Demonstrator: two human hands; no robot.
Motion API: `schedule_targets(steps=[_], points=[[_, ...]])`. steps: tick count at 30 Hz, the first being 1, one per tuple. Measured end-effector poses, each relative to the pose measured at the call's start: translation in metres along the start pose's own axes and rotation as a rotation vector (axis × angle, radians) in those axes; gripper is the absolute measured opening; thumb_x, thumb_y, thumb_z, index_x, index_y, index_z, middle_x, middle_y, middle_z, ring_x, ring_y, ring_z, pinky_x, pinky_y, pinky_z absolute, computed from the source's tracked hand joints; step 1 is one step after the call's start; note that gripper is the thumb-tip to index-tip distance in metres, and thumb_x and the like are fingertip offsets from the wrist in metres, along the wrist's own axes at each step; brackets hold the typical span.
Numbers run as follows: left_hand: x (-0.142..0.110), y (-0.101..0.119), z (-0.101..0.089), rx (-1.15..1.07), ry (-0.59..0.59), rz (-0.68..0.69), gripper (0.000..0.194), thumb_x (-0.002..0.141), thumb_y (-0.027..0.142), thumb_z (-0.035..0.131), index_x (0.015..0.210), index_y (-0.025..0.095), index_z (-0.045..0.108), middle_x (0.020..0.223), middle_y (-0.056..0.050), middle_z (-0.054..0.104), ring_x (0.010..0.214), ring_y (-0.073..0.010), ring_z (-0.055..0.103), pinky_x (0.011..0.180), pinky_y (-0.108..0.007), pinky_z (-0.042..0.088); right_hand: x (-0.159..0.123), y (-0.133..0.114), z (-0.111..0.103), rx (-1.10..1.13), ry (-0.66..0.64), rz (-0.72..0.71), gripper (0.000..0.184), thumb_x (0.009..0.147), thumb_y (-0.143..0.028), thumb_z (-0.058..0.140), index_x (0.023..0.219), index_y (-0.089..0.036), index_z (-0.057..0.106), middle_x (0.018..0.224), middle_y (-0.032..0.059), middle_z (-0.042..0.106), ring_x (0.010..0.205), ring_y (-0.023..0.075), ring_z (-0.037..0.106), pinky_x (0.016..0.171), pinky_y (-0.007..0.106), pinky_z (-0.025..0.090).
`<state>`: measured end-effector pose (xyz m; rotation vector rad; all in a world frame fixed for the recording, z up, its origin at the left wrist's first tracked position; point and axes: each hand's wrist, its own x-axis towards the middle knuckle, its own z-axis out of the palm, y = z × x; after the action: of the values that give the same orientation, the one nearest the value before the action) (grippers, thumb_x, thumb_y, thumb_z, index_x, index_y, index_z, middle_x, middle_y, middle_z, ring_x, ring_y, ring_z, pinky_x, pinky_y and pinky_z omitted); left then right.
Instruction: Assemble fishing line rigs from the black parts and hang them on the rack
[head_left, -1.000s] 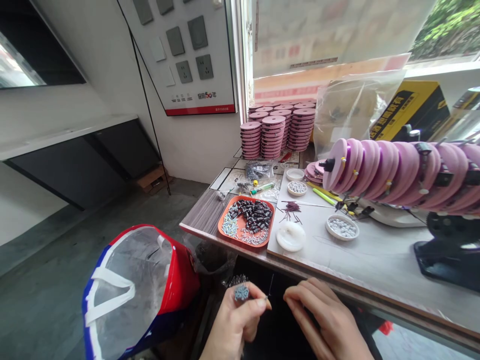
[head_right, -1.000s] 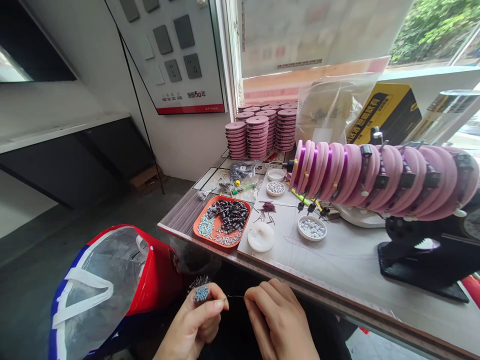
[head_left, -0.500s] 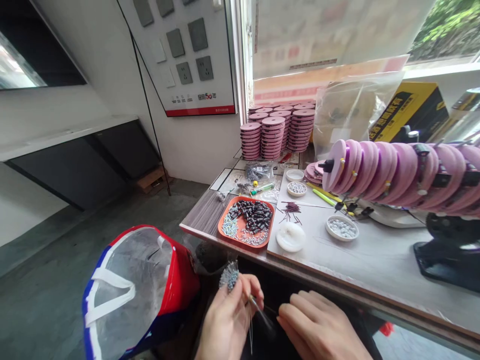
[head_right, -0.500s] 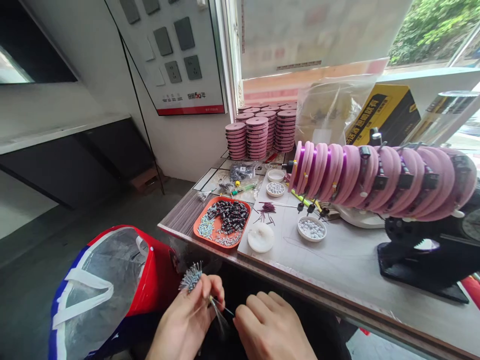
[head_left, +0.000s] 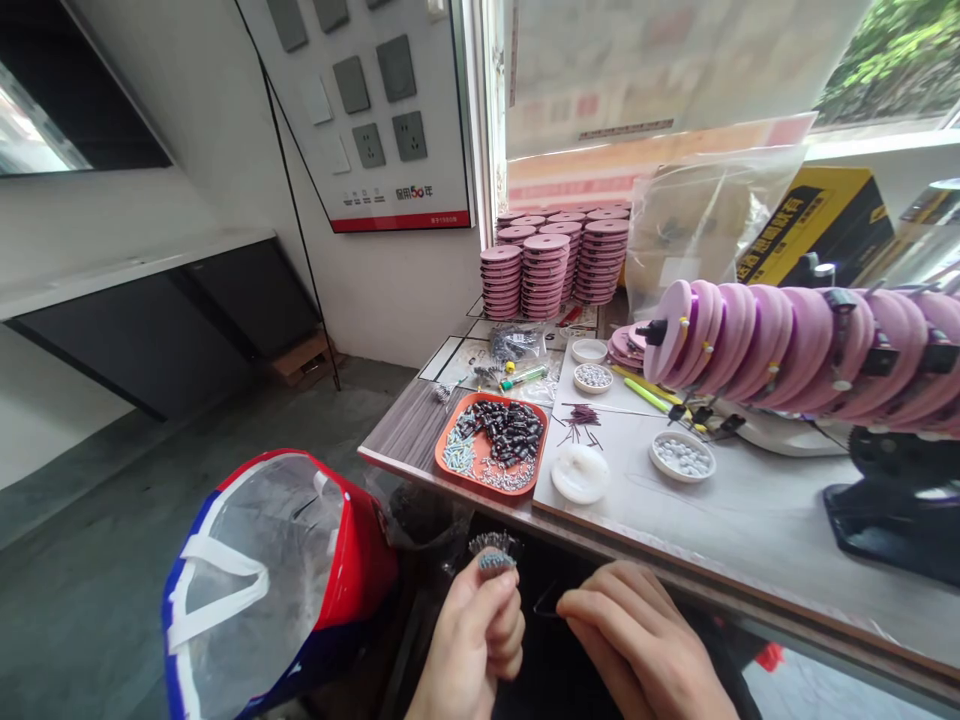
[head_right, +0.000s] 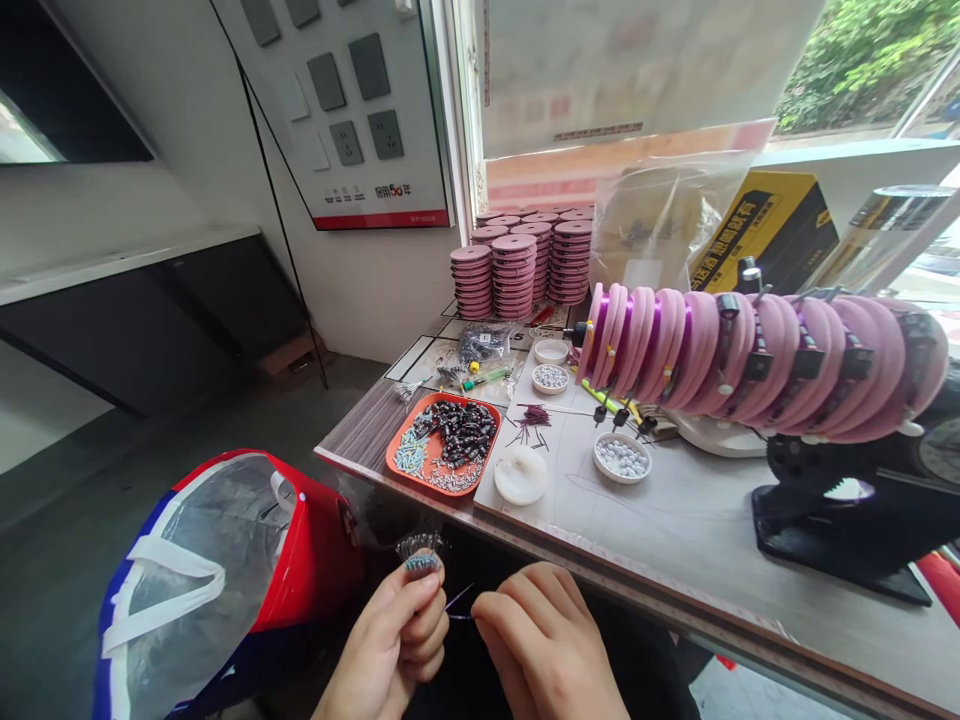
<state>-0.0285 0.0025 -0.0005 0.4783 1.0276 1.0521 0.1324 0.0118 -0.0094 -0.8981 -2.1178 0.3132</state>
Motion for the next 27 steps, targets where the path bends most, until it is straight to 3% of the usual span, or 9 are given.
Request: schedule_targets(steps=[5,13,17,21,27], points=[[0.000,-0.001,0.003,0.101,0.014,0.019,0.028,0.073,0.037,0.064,0.069,0.020,0.042,0.045,0.014,0.023,0.040,-0.0036,0.012,0.041,-0.021,0.008,0.000,-0.001,0.016,0.003,0.161,0.004,0.018,0.094,-0.016,0.039,0.084,-0.019,0.054,0.065,0.0011,0.053,0.062,0.0152,0.044,0.060,0.027,0.037],[-0.001,-0.003,0.002,0.035,-0.049,-0.079,0.023,0.071,0.032,0.063,0.069,0.020,0.043,0.043,0.015,0.021,0.039,-0.0039,0.011,0.040,-0.021,0.007,0.004,-0.001,0.008,0.005,0.026,-0.005,0.013,0.092,-0.013,0.043,0.088,-0.019,0.055,0.069,0.0011,0.055,0.065,0.0150,0.047,0.062,0.027,0.038],[-0.001,-0.003,0.001,0.035,-0.074,-0.089,0.023,0.070,0.032,0.064,0.068,0.020,0.044,0.043,0.014,0.021,0.038,-0.0037,0.011,0.039,-0.020,0.008,0.002,-0.001,0.012,0.015,0.100,0.024,0.020,0.095,-0.017,0.038,0.084,-0.019,0.055,0.066,0.0011,0.054,0.064,0.0154,0.045,0.060,0.028,0.037],[-0.001,-0.003,-0.001,0.052,-0.085,-0.089,0.021,0.071,0.032,0.062,0.067,0.020,0.045,0.043,0.014,0.021,0.038,-0.0039,0.010,0.039,-0.021,0.006,0.001,0.000,0.010,-0.008,0.030,0.044,0.017,0.093,-0.015,0.040,0.085,-0.019,0.055,0.069,0.0011,0.056,0.066,0.0153,0.048,0.063,0.028,0.039],[-0.002,0.001,0.000,0.094,-0.005,-0.042,0.017,0.068,0.028,0.062,0.065,0.019,0.048,0.043,0.013,0.021,0.040,-0.0044,0.011,0.040,-0.021,0.007,-0.001,0.004,0.004,-0.103,0.081,0.125,0.019,0.094,-0.017,0.039,0.086,-0.020,0.056,0.069,0.0013,0.058,0.066,0.0154,0.052,0.062,0.027,0.041]])
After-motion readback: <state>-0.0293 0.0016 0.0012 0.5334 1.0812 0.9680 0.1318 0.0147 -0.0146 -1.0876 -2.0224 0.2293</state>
